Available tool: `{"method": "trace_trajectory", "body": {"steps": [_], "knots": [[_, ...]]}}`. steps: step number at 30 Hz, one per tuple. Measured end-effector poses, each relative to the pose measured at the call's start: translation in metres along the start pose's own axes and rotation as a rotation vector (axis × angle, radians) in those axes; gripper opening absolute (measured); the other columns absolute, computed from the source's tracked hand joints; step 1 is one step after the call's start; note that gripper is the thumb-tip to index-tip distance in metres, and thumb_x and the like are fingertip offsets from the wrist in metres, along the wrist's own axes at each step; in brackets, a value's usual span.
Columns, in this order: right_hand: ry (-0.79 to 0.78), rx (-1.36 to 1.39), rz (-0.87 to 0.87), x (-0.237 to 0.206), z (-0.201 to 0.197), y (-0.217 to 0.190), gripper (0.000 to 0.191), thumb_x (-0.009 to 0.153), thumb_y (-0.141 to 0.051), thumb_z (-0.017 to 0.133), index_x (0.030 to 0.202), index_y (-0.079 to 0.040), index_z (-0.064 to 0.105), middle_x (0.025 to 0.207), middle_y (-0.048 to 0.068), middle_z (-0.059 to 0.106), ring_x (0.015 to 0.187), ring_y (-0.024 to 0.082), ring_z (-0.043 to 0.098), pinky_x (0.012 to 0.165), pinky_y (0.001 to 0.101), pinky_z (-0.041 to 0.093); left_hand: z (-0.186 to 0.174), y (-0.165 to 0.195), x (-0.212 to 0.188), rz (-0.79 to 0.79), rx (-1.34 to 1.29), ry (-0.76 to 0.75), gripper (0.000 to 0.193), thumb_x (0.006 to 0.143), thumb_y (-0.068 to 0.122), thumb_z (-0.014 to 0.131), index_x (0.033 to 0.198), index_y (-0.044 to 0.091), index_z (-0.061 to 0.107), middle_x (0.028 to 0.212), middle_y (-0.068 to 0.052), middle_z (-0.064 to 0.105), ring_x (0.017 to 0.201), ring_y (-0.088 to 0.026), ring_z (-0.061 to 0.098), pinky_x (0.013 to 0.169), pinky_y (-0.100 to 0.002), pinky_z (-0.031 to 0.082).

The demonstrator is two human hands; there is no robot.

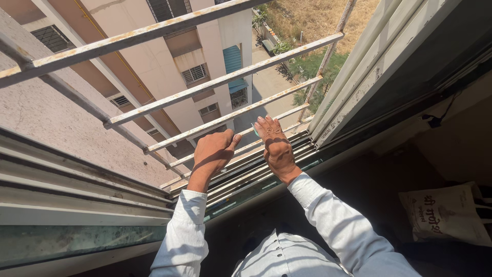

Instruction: The person stands at an open window and rubs a small abrasive block along the horizontal metal bars of the window grill, working bar by bar to remove rust and residue. They reposition the block repeatedly along different bars and continue sanding across the grill.

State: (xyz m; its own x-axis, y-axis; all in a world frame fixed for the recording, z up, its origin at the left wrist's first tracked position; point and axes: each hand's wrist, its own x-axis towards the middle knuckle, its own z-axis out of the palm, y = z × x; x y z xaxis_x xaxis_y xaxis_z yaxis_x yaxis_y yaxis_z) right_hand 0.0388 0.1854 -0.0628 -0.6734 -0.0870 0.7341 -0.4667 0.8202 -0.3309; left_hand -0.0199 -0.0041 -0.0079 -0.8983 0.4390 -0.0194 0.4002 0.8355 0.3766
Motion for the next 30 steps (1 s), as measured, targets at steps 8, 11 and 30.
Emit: {"method": "trace_trajectory", "body": {"steps": [8, 11, 30], "knots": [[-0.093, -0.07, -0.056, -0.002, -0.025, 0.023, 0.068, 0.071, 0.013, 0.052, 0.137, 0.004, 0.061, 0.145, 0.022, 0.057, 0.139, 0.037, 0.05, 0.121, 0.0518, 0.032, 0.001, 0.003, -0.003, 0.009, 0.0, 0.013, 0.046, 0.1, 0.05, 0.049, 0.092, 0.008, 0.066, 0.077, -0.017, 0.071, 0.078, -0.038, 0.069, 0.073, -0.051, 0.052], [0.099, -0.158, 0.055, 0.002, -0.049, 0.06, 0.06, 0.083, 0.018, 0.05, 0.139, -0.001, 0.063, 0.147, 0.018, 0.059, 0.144, 0.034, 0.051, 0.127, 0.0492, 0.031, 0.0, 0.004, -0.002, -0.002, -0.012, 0.009, 0.046, 0.101, 0.05, 0.049, 0.092, 0.008, 0.066, 0.077, -0.016, 0.071, 0.077, -0.038, 0.069, 0.072, -0.052, 0.051], [-0.085, 0.023, -0.07, 0.02, -0.035, 0.04, 0.063, 0.077, 0.016, 0.056, 0.133, -0.01, 0.066, 0.122, 0.011, 0.068, 0.127, 0.031, 0.062, 0.123, 0.0479, 0.038, 0.041, 0.018, -0.014, 0.262, 0.398, 0.602, 0.02, 0.097, 0.028, 0.058, 0.09, 0.009, 0.059, 0.077, -0.007, 0.058, 0.07, -0.025, 0.061, 0.065, -0.04, 0.048]]}}
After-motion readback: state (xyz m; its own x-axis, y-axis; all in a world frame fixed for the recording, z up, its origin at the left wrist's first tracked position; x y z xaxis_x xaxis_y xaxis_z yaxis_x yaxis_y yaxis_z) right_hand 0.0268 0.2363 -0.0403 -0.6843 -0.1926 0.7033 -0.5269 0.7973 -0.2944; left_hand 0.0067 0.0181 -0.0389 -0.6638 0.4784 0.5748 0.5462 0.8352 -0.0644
